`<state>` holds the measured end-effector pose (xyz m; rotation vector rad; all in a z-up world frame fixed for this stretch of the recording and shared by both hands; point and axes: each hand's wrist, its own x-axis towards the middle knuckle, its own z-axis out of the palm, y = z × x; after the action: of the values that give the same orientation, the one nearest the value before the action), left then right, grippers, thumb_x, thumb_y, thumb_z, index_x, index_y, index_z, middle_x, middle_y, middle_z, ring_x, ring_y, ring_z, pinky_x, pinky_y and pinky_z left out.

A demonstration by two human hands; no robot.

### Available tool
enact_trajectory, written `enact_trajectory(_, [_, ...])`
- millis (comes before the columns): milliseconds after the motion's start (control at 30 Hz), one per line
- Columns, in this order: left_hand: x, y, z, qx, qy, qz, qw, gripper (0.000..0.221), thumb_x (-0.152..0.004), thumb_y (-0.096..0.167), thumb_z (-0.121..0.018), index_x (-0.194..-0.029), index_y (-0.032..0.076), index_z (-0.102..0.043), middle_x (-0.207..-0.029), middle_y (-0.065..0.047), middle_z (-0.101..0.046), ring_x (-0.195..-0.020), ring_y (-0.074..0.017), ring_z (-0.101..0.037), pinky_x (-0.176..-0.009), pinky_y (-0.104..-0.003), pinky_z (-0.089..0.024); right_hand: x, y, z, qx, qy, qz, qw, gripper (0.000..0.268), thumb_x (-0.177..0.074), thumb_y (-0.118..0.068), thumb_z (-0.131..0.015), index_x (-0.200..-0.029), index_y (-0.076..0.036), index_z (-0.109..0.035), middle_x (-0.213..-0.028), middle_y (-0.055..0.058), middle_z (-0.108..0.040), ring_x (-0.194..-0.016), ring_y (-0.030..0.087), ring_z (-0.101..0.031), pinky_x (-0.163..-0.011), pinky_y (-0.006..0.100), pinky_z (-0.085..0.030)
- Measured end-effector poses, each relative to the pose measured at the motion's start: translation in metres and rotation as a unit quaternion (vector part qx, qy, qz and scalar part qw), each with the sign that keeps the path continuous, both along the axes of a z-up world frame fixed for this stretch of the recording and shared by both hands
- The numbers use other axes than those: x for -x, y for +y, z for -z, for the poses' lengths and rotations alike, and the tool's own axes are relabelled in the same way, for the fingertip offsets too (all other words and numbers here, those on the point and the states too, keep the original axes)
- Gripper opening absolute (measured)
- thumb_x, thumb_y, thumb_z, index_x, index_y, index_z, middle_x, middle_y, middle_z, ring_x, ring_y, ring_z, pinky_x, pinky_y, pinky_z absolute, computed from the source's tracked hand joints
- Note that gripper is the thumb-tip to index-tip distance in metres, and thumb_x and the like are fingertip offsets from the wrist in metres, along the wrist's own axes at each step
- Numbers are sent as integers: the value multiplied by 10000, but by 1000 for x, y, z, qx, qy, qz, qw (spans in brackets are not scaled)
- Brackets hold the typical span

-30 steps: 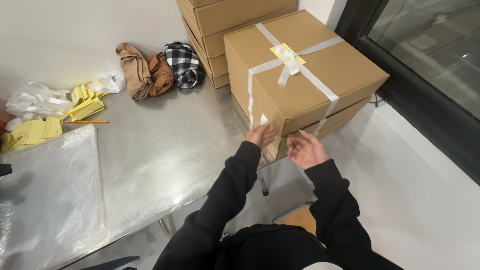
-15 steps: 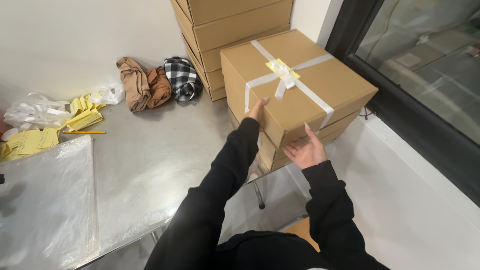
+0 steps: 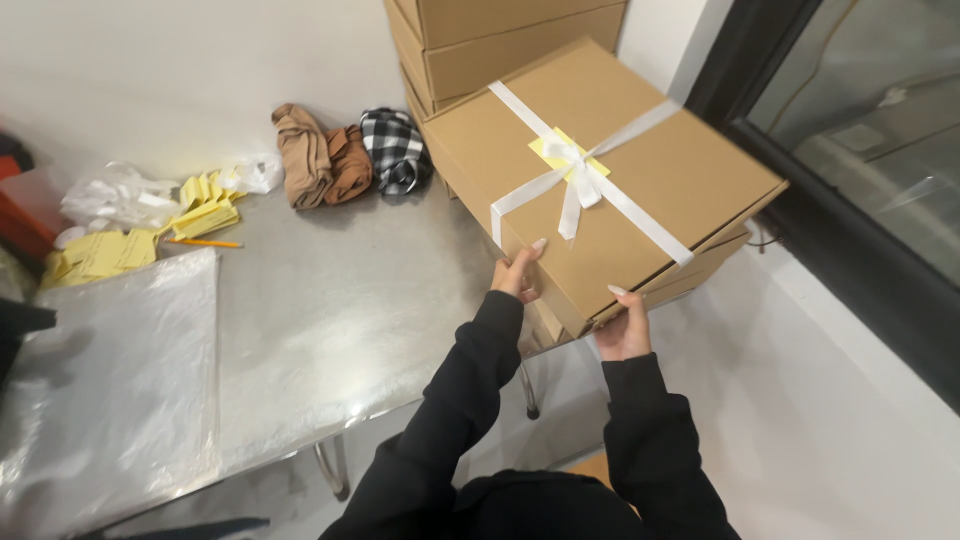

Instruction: Packing clothes into cardboard boxes and sealing them with ribbons and stickers

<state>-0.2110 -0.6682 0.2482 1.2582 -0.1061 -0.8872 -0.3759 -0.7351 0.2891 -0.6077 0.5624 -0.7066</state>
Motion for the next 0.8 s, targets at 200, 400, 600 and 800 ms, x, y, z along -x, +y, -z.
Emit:
enact_trajectory(200, [20, 76, 3, 116, 49, -93, 988, 965, -826, 499, -776, -1502, -22, -326, -1431, -281, -401, -1241, -446, -551, -1047, -557, -495, 9, 19, 18, 139, -26, -55, 988, 544, -813, -134, -637, -1320, -225, -462, -1115, 47, -508, -1046, 187, -531, -941, 447, -512])
enact_trajectory(400, [-33, 187, 39, 164, 43, -305, 937, 833, -872, 655, -667, -1426, 68, -459, -1382, -143, -488, -1254, -337, -532, -1055, -491, -475, -10, -5, 137, 137, -58, -184, 972, 718, -750, -109, -580, -1443, -226, -436, -1055, 43, -561, -897, 218, -618, -825, 504, -602])
enact_trajectory(600, [-44, 264, 77, 102, 155, -384, 904, 1209, -668, 771, -736, -1586, 118, -298, -1598, -141, -311, -1476, -456, -283, -1095, -782, -124, -57, 46, 144, 81, 18, -268, 960, 553, -792, -176, -633, -1332, -173, -513, -1077, 51, -569, -942, 202, -601, -833, 463, -581])
enact_trajectory(800, [17, 314, 53, 66, 137, -516, 843, 1023, -730, 498, -797, -1498, -6, -347, -1410, -252, -439, -1279, -459, -509, -1055, -591, -439, -94, 78, 162, 36, 94, -340, 935, 481, -837, -243, -640, -1284, -91, -551, -1108, 88, -600, -939, 237, -618, -835, 430, -567])
